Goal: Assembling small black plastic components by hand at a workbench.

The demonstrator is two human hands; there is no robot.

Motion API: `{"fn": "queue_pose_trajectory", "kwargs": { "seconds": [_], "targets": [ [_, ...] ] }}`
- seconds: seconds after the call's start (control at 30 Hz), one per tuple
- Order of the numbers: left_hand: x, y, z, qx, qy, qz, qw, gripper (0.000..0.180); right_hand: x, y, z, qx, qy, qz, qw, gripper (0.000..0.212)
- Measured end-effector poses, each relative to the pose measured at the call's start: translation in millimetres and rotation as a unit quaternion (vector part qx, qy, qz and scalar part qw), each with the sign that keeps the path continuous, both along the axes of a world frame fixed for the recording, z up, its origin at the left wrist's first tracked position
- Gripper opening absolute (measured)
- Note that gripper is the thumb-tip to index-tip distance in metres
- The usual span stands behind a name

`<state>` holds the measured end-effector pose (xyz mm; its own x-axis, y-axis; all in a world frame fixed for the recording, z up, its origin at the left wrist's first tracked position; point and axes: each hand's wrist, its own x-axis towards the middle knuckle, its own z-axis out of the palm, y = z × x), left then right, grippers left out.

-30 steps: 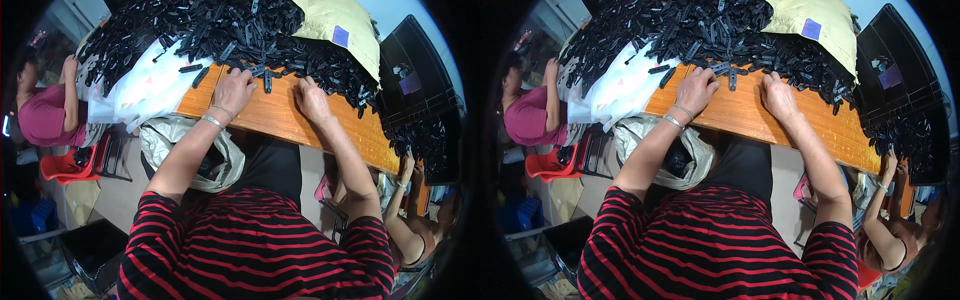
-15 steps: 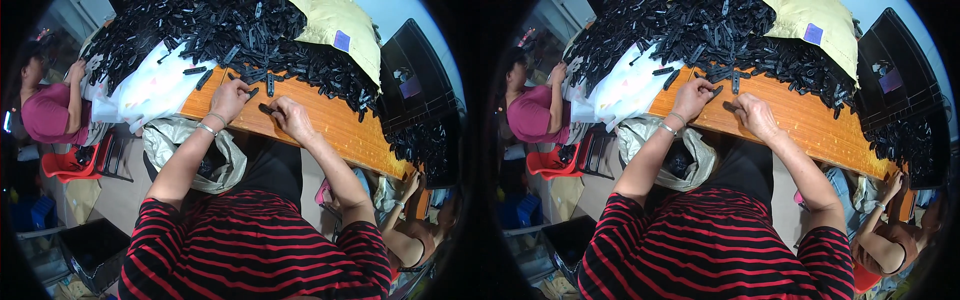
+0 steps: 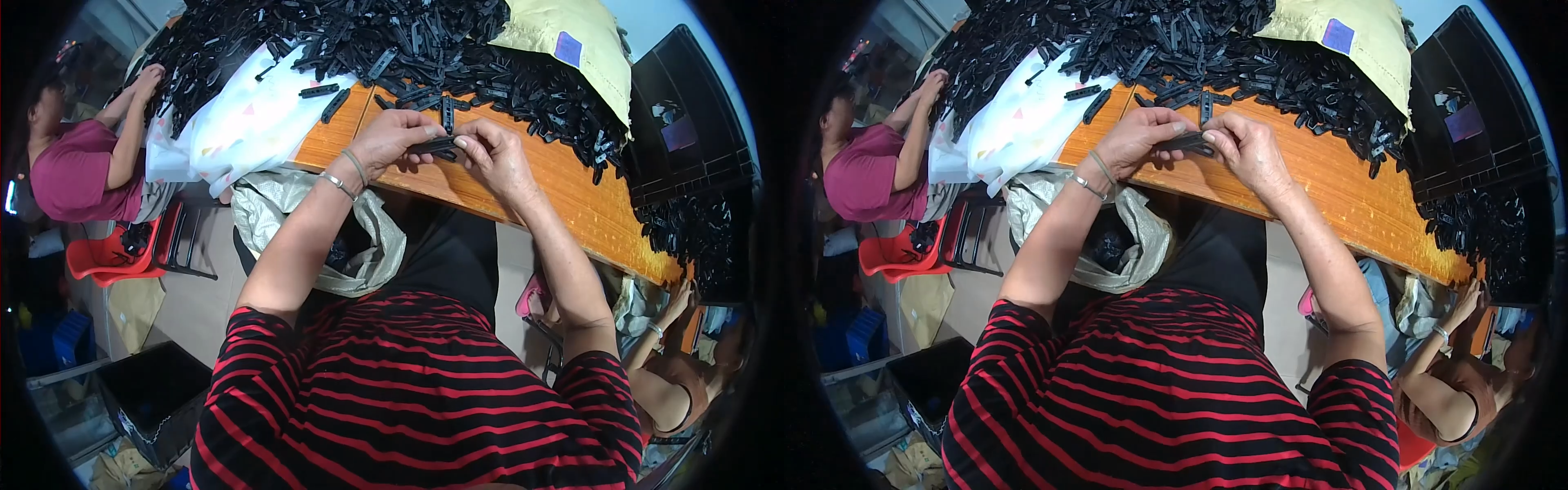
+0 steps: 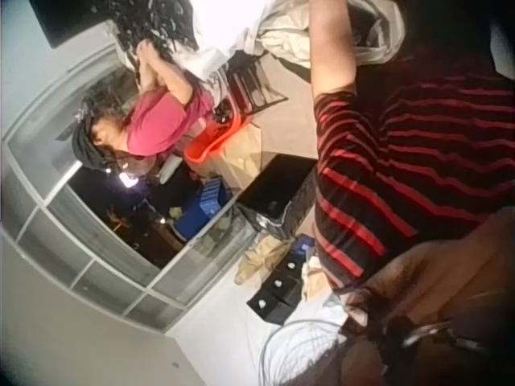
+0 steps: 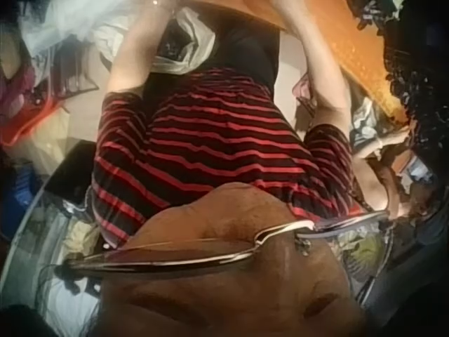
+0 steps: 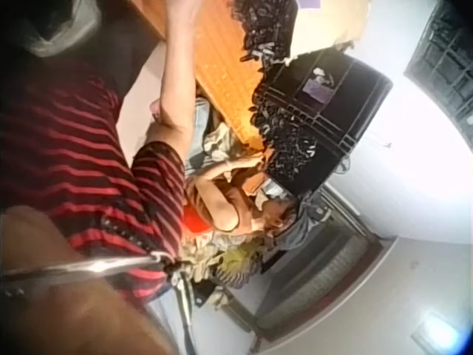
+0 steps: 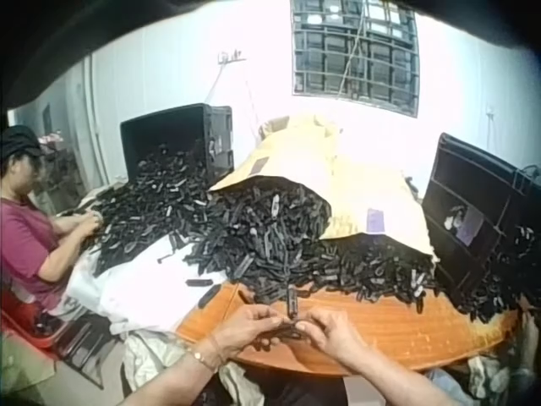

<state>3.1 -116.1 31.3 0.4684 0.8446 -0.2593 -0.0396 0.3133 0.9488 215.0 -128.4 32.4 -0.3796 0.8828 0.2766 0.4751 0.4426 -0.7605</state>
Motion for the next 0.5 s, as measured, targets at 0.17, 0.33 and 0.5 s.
{"fn": "queue_pose_trajectory", "kwargs": {
  "seconds": [0.17, 0.33, 0.5],
  "targets": [
    [7, -2, -16, 0.031, 0.017, 0.098, 0.995, 0.015, 2, -8, -17, -0.209, 0.099, -0.071, 0.97, 0.013],
    [16, 2, -32, 0.122, 0.054, 0.116, 0.984, 0.014, -3, -9, -23, -0.272, 0.172, -0.084, 0.943, 0.016],
    [22, 4, -45, 0.177, 0.15, 0.126, 0.965, 0.015, 1, -2, -28, -0.297, 0.153, -0.102, 0.937, 0.016]
  ]
}}
